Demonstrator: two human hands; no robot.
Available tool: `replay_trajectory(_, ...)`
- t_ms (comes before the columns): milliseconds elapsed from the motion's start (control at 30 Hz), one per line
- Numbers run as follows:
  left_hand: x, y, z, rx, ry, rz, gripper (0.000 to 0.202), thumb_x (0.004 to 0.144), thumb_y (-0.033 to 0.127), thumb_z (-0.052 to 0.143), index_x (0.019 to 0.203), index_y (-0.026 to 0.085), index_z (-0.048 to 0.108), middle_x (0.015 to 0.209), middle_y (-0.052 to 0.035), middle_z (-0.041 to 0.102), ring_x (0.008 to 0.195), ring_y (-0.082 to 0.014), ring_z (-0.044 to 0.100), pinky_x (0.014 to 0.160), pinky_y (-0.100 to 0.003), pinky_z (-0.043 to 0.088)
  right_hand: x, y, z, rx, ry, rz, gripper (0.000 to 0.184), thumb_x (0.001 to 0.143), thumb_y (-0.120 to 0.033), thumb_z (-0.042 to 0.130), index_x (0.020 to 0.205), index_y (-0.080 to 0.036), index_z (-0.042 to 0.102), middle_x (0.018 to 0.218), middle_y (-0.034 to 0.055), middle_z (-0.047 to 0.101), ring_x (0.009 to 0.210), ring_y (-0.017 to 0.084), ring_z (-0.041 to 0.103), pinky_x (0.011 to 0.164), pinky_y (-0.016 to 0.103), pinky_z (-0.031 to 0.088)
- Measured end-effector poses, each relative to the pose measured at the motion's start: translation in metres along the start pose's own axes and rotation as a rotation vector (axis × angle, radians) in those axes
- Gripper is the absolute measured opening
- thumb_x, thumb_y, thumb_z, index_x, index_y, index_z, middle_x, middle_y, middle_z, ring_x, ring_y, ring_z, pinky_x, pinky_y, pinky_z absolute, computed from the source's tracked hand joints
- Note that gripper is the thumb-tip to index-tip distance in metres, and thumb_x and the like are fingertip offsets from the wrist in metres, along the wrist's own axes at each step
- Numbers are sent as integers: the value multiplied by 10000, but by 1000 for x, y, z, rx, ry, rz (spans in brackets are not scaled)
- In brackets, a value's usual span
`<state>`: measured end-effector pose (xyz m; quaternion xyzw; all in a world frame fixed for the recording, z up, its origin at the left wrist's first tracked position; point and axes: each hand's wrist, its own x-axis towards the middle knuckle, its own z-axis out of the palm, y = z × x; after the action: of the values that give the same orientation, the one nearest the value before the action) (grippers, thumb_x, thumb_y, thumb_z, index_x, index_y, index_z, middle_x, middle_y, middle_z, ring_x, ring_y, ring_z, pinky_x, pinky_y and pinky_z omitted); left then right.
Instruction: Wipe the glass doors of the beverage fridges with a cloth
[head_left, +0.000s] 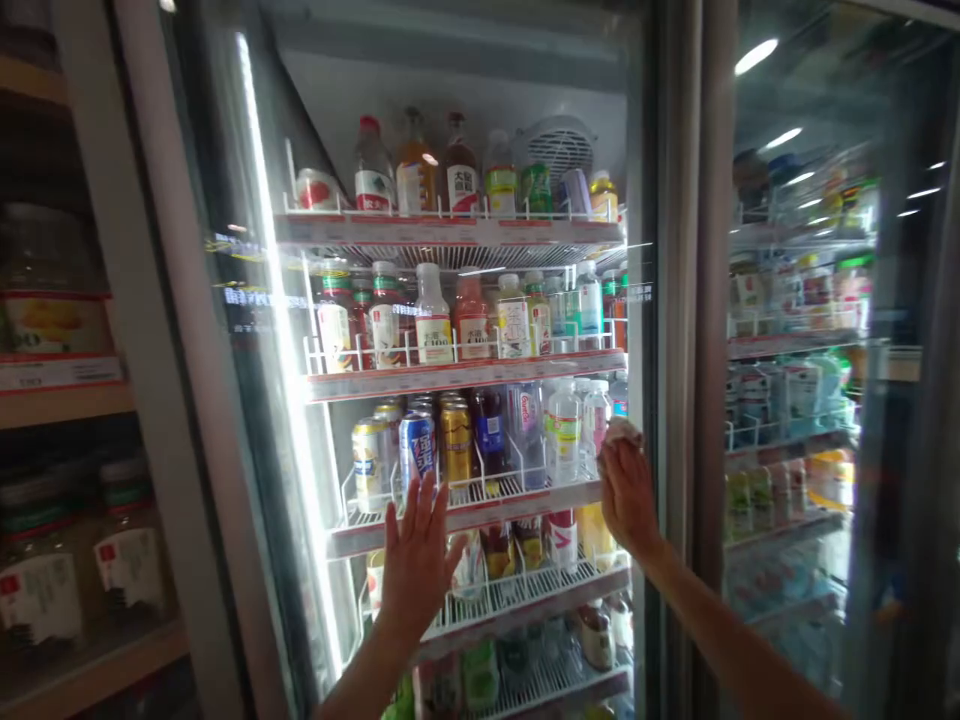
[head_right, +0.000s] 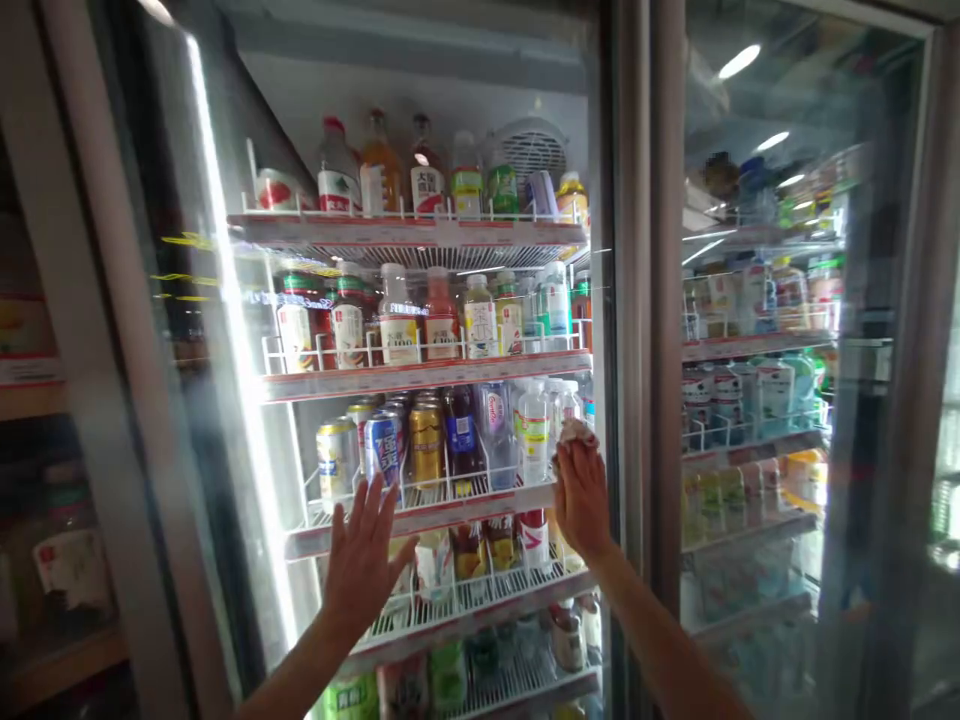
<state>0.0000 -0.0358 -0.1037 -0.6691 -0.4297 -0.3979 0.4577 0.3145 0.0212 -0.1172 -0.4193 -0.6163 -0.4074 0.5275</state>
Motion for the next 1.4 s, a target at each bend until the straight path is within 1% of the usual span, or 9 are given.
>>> replay_trajectory(100,1,1,-2,4,-11,-13,718,867,328,477,1453,150,102,1472,-139,278,1400,-239,126,1136,-478,116,5,10,2,2,54,91,531,892,-194,344,1418,-181,273,1459,165,303,1349,321,274,1023,594,329)
replay_trajectory(267,3,4,-4,20,-30,-19,705,874,320,450,1455,154,87,1478,-135,271,1398,-244,133,1136,-481,114,-19,19,0,-24,33,-30,576,885,-171,386,1437,-194,223,1425,160,366,1333,307,309,1019,577,353)
replay_trajectory(467,1,7,-5,23,-40,-42,713,874,327,459,1456,153,88,1470,-148,289,1398,-249,132,1133,-489,133,37,31,-1,17,180,103,526,896,-172,348,1417,-181,275,1437,176,336,1333,309,306,1008,583,352)
replay_trajectory(633,7,-6,-11,33,-23,-28,701,880,335,448,1458,204,74,1467,-119,313,1385,-250,198,1126,-500,168,34,9,-4,121,-64,-230,561,872,-161,389,1419,-232,288,1322,110,501,1275,260,406,1021,507,369)
replay_trajectory(800,25,-29,-20,74,13,-130,771,869,370,481,1457,192,15,1503,-150,197,1397,-282,138,1095,-538,208,71,-23,5,89,217,124,560,881,-172,357,1432,-177,260,1374,167,428,1292,303,360,1011,561,326)
replay_trajectory(967,31,-40,-22,88,10,-109,771,866,364,490,1457,183,31,1492,-167,227,1397,-283,128,1088,-536,220,95,-66,9,197,-63,-273,611,860,-149,365,1445,-246,221,1362,88,464,1290,247,373,1062,495,299)
replay_trajectory(1133,39,-57,-26,78,14,-108,806,846,464,489,1458,182,46,1485,-173,247,1386,-311,172,1087,-556,204,114,-73,12,147,204,75,601,861,-144,344,1447,-196,223,1403,139,402,1314,296,332,1031,554,306)
replay_trajectory(1300,43,-67,-26,79,-2,-95,829,838,493,489,1459,171,44,1480,-183,259,1385,-313,177,1087,-548,209,122,-90,14,204,-76,-382,622,839,-138,379,1435,-266,254,1333,50,504,1286,229,386,1084,473,289)
replay_trajectory(1400,45,-70,-30,78,-24,-72,811,831,463,516,1457,180,85,1473,-176,283,1383,-301,194,1097,-534,193,136,-88,13,165,84,-141,554,854,-145,361,1402,-226,335,1325,92,500,1274,251,397,1056,506,306)
